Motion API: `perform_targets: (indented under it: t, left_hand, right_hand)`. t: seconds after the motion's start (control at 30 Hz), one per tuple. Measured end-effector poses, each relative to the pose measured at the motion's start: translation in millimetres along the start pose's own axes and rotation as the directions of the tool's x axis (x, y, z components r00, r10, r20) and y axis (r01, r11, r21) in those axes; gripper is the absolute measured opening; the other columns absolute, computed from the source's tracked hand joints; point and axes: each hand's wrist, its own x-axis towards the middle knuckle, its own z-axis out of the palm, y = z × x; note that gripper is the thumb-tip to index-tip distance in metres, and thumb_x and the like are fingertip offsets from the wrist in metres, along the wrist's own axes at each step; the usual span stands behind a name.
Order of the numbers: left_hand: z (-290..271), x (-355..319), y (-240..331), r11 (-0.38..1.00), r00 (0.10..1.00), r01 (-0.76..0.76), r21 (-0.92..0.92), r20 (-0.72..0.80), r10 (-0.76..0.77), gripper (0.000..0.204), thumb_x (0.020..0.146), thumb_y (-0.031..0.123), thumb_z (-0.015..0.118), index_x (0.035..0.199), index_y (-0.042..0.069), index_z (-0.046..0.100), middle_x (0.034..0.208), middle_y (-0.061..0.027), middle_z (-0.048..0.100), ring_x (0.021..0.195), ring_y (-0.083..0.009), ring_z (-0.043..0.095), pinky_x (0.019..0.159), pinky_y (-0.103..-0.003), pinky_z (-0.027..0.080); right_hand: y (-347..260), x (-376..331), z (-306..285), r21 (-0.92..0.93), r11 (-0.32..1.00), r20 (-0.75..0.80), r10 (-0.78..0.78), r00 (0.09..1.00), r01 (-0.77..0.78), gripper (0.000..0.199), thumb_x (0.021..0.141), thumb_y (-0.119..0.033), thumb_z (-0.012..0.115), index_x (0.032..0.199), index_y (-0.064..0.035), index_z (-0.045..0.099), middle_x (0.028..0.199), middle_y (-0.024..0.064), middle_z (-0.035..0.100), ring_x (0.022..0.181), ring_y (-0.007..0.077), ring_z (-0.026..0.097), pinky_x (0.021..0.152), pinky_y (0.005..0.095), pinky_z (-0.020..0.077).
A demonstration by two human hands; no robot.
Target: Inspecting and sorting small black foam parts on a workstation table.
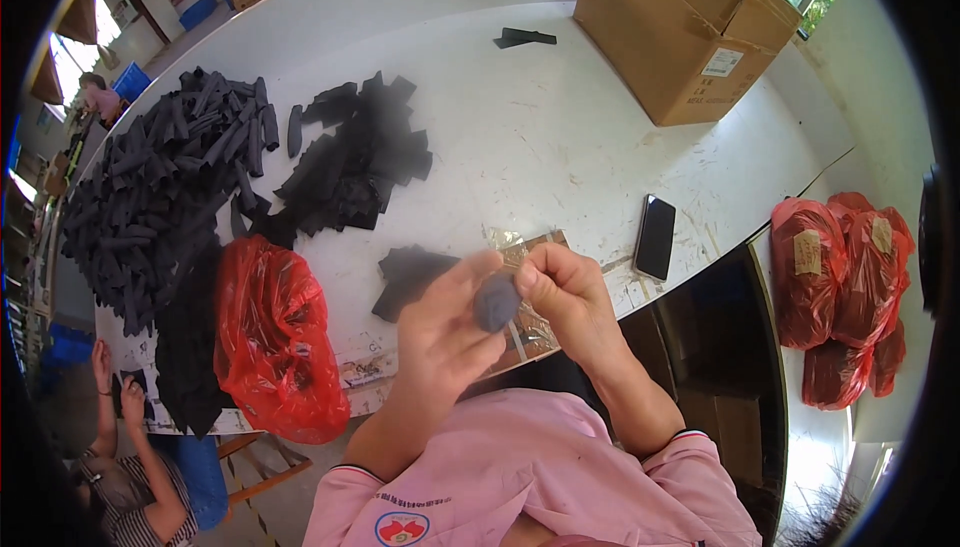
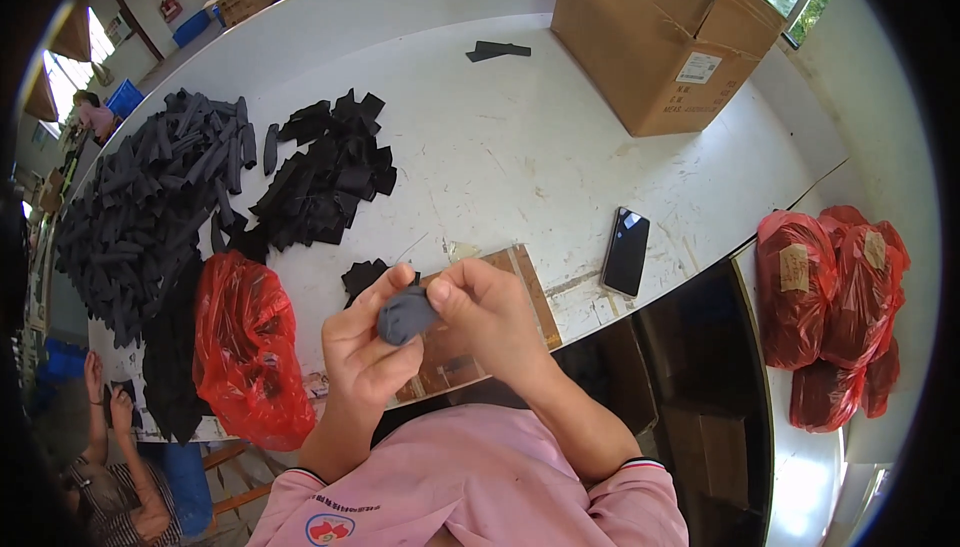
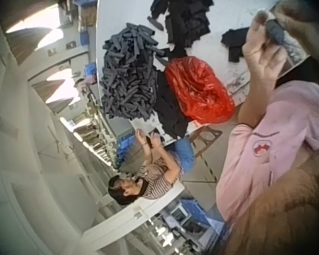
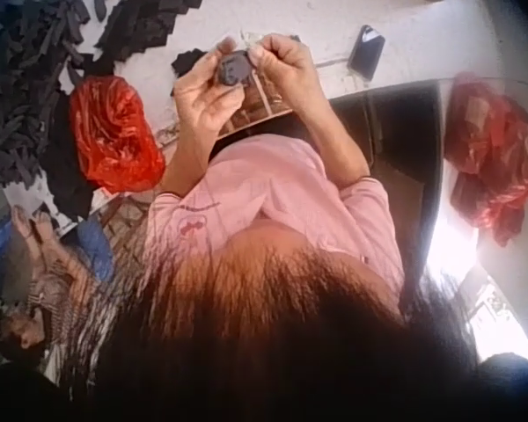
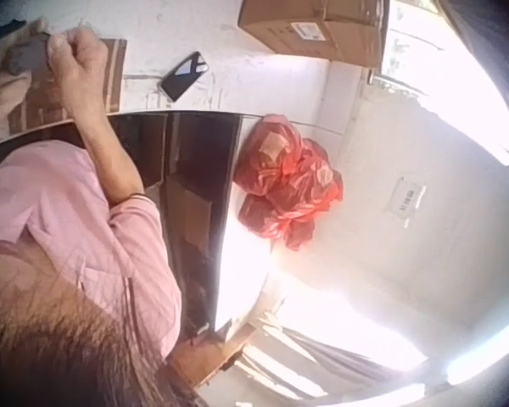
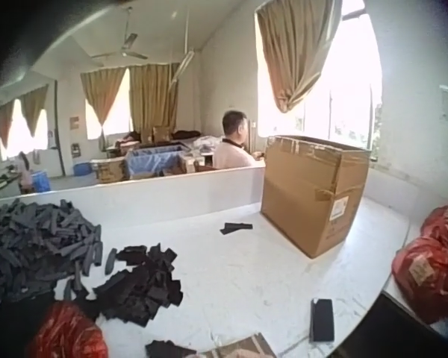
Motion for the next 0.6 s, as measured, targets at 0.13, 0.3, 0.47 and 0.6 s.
perform_targets:
  t: [0.13,0.3,0.47,0.6]
  left_hand:
    - [-71.1,25.7,7.7,0.996,0.986,0.003,-0.084,-0.166,-0.017,0.025,0.087,0.007,0.037,0.108,-0.001,0.047,0.081,-0.0138,0.061,0.030,-0.0038,0.032,0.033,-0.018,0.027]
    - [-58.4,13.3,-5.2,0.940,0.982,-0.182,0.288,-0.001,0.190,0.024,0.085,0.005,0.043,0.109,-0.002,0.043,0.077,-0.0107,0.059,0.032,-0.0026,0.033,0.034,-0.017,0.028]
    - [-38.9,1.4,-17.0,0.449,0.922,-0.300,0.842,0.135,0.363,0.027,0.082,0.000,0.050,0.108,-0.003,0.041,0.075,-0.0094,0.057,0.036,-0.0023,0.034,0.036,-0.016,0.030]
    - [-98.3,7.4,-0.7,0.872,0.972,-0.170,0.460,-0.068,0.225,0.023,0.080,-0.002,0.047,0.103,0.001,0.046,0.075,-0.0087,0.057,0.035,-0.0026,0.032,0.036,-0.021,0.033]
  right_hand:
    - [61.9,16.5,-17.4,0.238,0.941,0.132,0.215,0.968,-0.241,0.020,0.085,-0.023,0.052,0.074,-0.0064,0.053,0.062,-0.0044,0.046,0.056,0.0041,0.039,0.051,0.0193,0.0318]
    - [67.1,23.1,-17.8,0.235,0.952,0.223,0.146,0.964,-0.198,0.022,0.085,-0.026,0.053,0.073,-0.0074,0.053,0.061,-0.0048,0.046,0.055,0.0040,0.039,0.051,0.0185,0.0321]
    - [60.9,32.2,-25.0,0.059,0.988,0.380,0.110,0.918,-0.142,0.023,0.085,-0.027,0.053,0.073,-0.0071,0.052,0.063,-0.0041,0.047,0.057,0.0042,0.041,0.051,0.0179,0.0339]
    - [109.9,27.2,-25.7,0.174,0.969,0.288,0.120,0.950,-0.175,0.021,0.084,-0.026,0.054,0.075,-0.0068,0.052,0.066,-0.0032,0.049,0.058,0.0046,0.042,0.052,0.0186,0.0355]
